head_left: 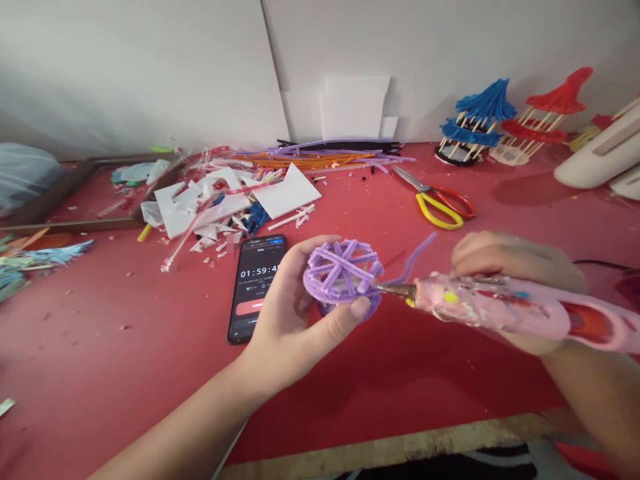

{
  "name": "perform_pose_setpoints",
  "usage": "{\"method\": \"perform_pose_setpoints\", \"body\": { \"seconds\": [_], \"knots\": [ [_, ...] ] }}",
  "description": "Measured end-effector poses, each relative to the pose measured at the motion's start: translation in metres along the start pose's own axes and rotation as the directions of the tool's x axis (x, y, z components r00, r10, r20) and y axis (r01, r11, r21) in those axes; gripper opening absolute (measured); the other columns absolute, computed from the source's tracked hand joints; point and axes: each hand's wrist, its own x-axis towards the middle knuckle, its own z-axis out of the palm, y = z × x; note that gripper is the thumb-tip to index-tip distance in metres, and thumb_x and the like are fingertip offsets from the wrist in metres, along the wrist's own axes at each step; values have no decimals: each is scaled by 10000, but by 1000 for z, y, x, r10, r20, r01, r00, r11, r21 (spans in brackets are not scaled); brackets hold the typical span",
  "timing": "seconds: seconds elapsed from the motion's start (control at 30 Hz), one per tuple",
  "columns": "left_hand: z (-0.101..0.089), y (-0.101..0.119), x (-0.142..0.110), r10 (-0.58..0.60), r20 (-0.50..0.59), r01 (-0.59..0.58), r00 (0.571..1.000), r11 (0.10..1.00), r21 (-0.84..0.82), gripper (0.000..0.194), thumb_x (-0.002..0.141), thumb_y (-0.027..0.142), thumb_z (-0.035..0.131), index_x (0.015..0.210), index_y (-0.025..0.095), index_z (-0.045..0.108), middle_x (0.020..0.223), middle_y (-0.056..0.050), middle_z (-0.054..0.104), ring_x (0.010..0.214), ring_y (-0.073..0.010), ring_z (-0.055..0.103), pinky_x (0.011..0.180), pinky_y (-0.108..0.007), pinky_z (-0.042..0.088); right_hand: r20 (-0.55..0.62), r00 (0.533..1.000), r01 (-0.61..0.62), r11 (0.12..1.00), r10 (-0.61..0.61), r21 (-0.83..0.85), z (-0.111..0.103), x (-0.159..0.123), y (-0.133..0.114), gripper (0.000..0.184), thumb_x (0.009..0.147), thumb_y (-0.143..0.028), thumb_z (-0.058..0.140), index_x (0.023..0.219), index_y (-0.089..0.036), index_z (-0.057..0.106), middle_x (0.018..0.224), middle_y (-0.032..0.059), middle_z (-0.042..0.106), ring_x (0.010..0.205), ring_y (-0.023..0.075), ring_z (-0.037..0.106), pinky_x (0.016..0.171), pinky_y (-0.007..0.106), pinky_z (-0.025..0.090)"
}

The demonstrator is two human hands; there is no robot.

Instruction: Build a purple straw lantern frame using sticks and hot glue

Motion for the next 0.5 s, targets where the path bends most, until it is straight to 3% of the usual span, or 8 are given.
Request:
{"method": "perform_pose_setpoints", "body": {
  "seconds": [0.33,0.5],
  "knots": [
    [1,-1,0,26,17,-27,1000,998,53,472,804,287,802,1205,258,553,1094,-44,732,978,-193,729,797,-259,597,-14,999,-42,999,42,-8,4,-2,-1,177,759,-78,682,821,-223,600,750,4,603,648,172,614,591,325,485],
    [2,-1,1,-4,13,4,1000,1000,19,498,777,263,826,1195,251,557,1130,-50,725,1024,-212,724,858,-291,597,-18,995,-100,995,100,5,4,-1,-4,154,726,-120,687,767,-221,578,715,-3,572,610,172,586,580,344,482]
  ]
}}
